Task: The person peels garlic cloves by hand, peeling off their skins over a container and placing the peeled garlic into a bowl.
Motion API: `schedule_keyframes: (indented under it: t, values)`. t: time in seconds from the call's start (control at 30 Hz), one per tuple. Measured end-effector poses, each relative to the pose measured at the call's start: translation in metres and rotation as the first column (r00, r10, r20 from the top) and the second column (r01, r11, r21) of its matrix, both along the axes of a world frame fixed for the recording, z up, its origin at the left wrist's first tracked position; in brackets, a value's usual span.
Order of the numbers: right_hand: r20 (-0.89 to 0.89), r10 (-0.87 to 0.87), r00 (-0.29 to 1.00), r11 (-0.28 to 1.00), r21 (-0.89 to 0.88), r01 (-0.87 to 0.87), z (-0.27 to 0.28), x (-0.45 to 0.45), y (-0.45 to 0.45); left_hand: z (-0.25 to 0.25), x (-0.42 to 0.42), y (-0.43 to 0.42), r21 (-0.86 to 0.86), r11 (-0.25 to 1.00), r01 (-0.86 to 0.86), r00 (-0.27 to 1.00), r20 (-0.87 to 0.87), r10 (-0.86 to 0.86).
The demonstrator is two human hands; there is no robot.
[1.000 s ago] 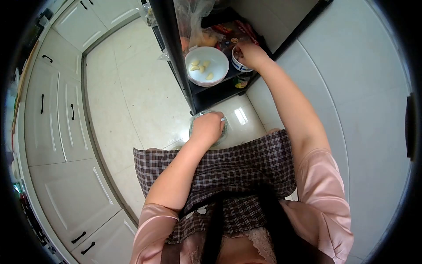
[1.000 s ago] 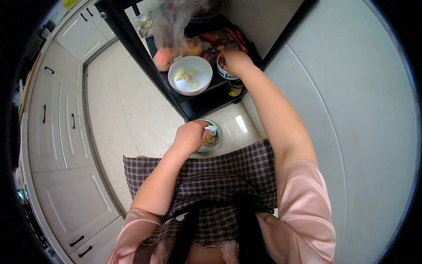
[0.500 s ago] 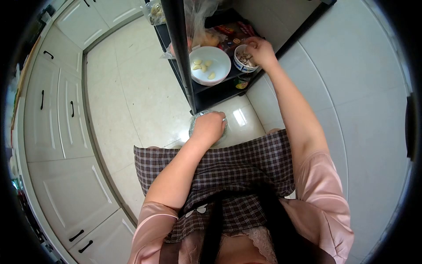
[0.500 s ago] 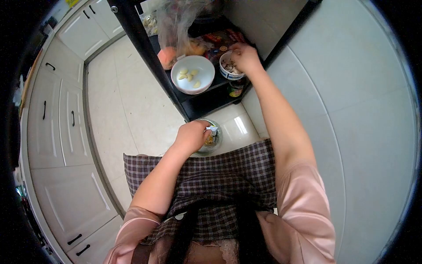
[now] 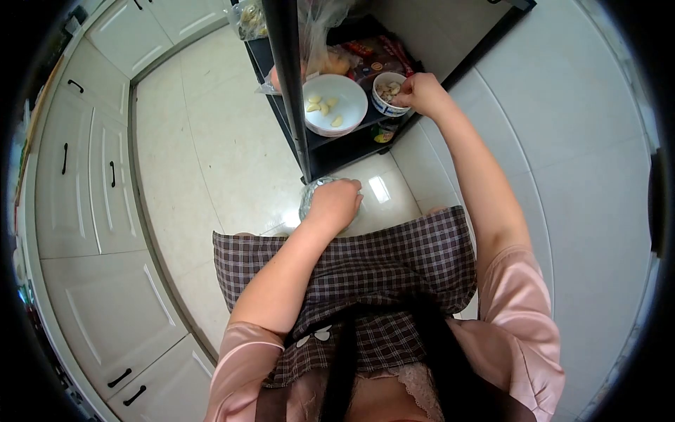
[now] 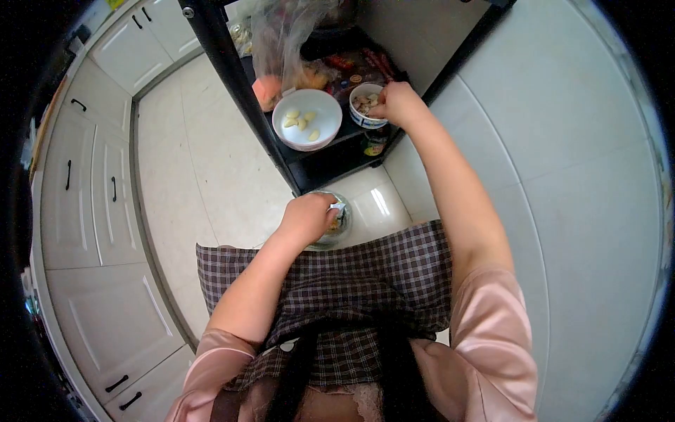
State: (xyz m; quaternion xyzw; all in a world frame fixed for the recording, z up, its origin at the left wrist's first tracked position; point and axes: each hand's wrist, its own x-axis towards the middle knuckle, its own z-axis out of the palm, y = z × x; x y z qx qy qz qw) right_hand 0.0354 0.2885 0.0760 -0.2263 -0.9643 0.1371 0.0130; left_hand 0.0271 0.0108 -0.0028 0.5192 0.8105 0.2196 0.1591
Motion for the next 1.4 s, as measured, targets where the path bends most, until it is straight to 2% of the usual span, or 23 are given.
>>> schedule_keyframes:
  t: [0.03,0.1,0.2,0.43,0.53,0.6,0.63,0.7,0.73,0.8,0.83,0.9,0.93,1.0,1.03,1.07,1.1,1.13,1.2,1.27,1.33,1.37,1.4]
  values:
    - [-0.001,-0.001,1.0,1.0,0.0,0.001,0.0,-0.003,-0.001,0.001,0.0,0.0,0.0,1.0,0.001,1.0,-0.001,-0.001]
    - [0.16,0.045,0.986,0.989,0.131,-0.067,0.001,-0.01,0.001,0.003,0.0,0.0,-0.007,1.0,0.002,1.0,0.003,-0.002]
    - [0.215,0.04,0.976,0.975,0.204,-0.085,0.0,-0.015,0.002,0.003,-0.001,0.0,-0.023,1.0,-0.001,1.0,0.012,0.001]
    - [0.089,0.082,0.993,0.953,0.285,-0.104,-0.028,-0.026,0.01,0.004,-0.002,-0.002,-0.023,1.0,0.006,1.0,0.001,-0.006]
    - [0.052,0.068,0.996,0.963,0.259,-0.079,-0.027,-0.024,0.009,0.002,-0.002,-0.002,-0.011,1.0,0.027,1.0,-0.012,-0.027]
    - [-0.138,0.006,0.99,0.999,0.045,0.0,-0.024,-0.016,0.01,0.004,-0.002,-0.002,-0.032,0.999,0.015,1.0,-0.007,-0.015]
    - [-0.138,0.006,0.99,0.999,0.046,0.0,-0.025,-0.013,0.009,0.004,-0.002,-0.001,-0.032,0.999,0.015,1.0,-0.007,-0.015]
    - [-0.286,-0.168,0.943,0.979,-0.164,0.125,-0.027,-0.008,0.007,0.005,-0.002,-0.001,-0.037,0.999,0.011,1.0,-0.014,-0.012]
    - [-0.288,-0.171,0.942,0.978,-0.165,0.127,-0.031,-0.007,0.011,0.006,-0.002,-0.001,-0.038,0.999,0.014,1.0,-0.016,-0.015]
    - [-0.398,-0.344,0.85,0.895,-0.411,0.17,-0.038,-0.004,0.015,0.007,-0.001,-0.001,-0.034,0.999,0.02,1.0,-0.001,-0.02]
    - [-0.399,-0.346,0.849,0.895,-0.412,0.172,-0.041,-0.004,0.013,0.008,0.0,-0.001,-0.034,0.999,0.022,1.0,-0.003,-0.022]
    - [-0.417,-0.611,0.673,0.598,-0.8,0.047,-0.044,-0.004,0.008,0.012,0.0,-0.001,-0.013,1.0,0.01,1.0,0.024,-0.01]
    - [-0.42,-0.612,0.67,0.599,-0.799,0.046,-0.041,0.001,0.006,0.013,0.0,0.0,-0.011,1.0,0.012,1.0,0.021,-0.012]
    - [-0.264,-0.552,0.791,0.038,-0.955,-0.293,-0.035,0.013,0.001,0.012,0.0,0.001,0.124,0.988,-0.087,0.995,0.059,0.08]
    - [-0.22,-0.594,0.774,-0.021,-0.958,-0.288,-0.024,0.02,-0.026,0.013,-0.002,0.003,0.126,0.988,-0.089,0.995,0.057,0.082]
    - [-0.207,-0.568,0.797,-0.088,-0.947,-0.309,-0.021,0.028,-0.043,0.014,-0.004,0.006,0.275,0.946,-0.174,0.975,0.184,0.126]
    - [-0.211,-0.54,0.815,-0.137,-0.933,-0.333,-0.021,0.035,-0.06,0.015,-0.006,0.008,0.402,0.875,-0.271,0.938,0.313,0.147]
    - [-0.214,-0.513,0.831,-0.19,-0.916,-0.353,-0.022,0.043,-0.078,0.017,-0.006,0.009,0.396,0.877,-0.273,0.938,0.311,0.152]
    - [-0.185,-0.511,0.84,-0.215,-0.918,-0.333,-0.023,0.056,-0.111,0.023,-0.007,0.012,0.44,0.739,-0.509,0.632,0.774,-0.025]
    - [-0.211,-0.507,0.836,-0.193,-0.917,-0.348,-0.037,0.065,-0.134,0.025,-0.007,0.008,0.418,0.756,-0.503,0.587,0.807,-0.056]
    - [-0.272,-0.543,0.794,-0.109,-0.915,-0.388,-0.041,0.073,-0.156,0.025,-0.003,0.006,0.349,0.721,-0.599,0.353,0.923,-0.154]
    - [-0.267,-0.542,0.797,-0.119,-0.914,-0.387,-0.044,0.075,-0.159,0.026,0.0,0.004,0.316,0.729,-0.607,0.327,0.936,-0.133]
    - [-0.289,-0.576,0.764,-0.049,-0.921,-0.386,-0.047,0.075,-0.161,0.028,0.001,0.002,0.31,0.729,-0.61,0.328,0.936,-0.124]
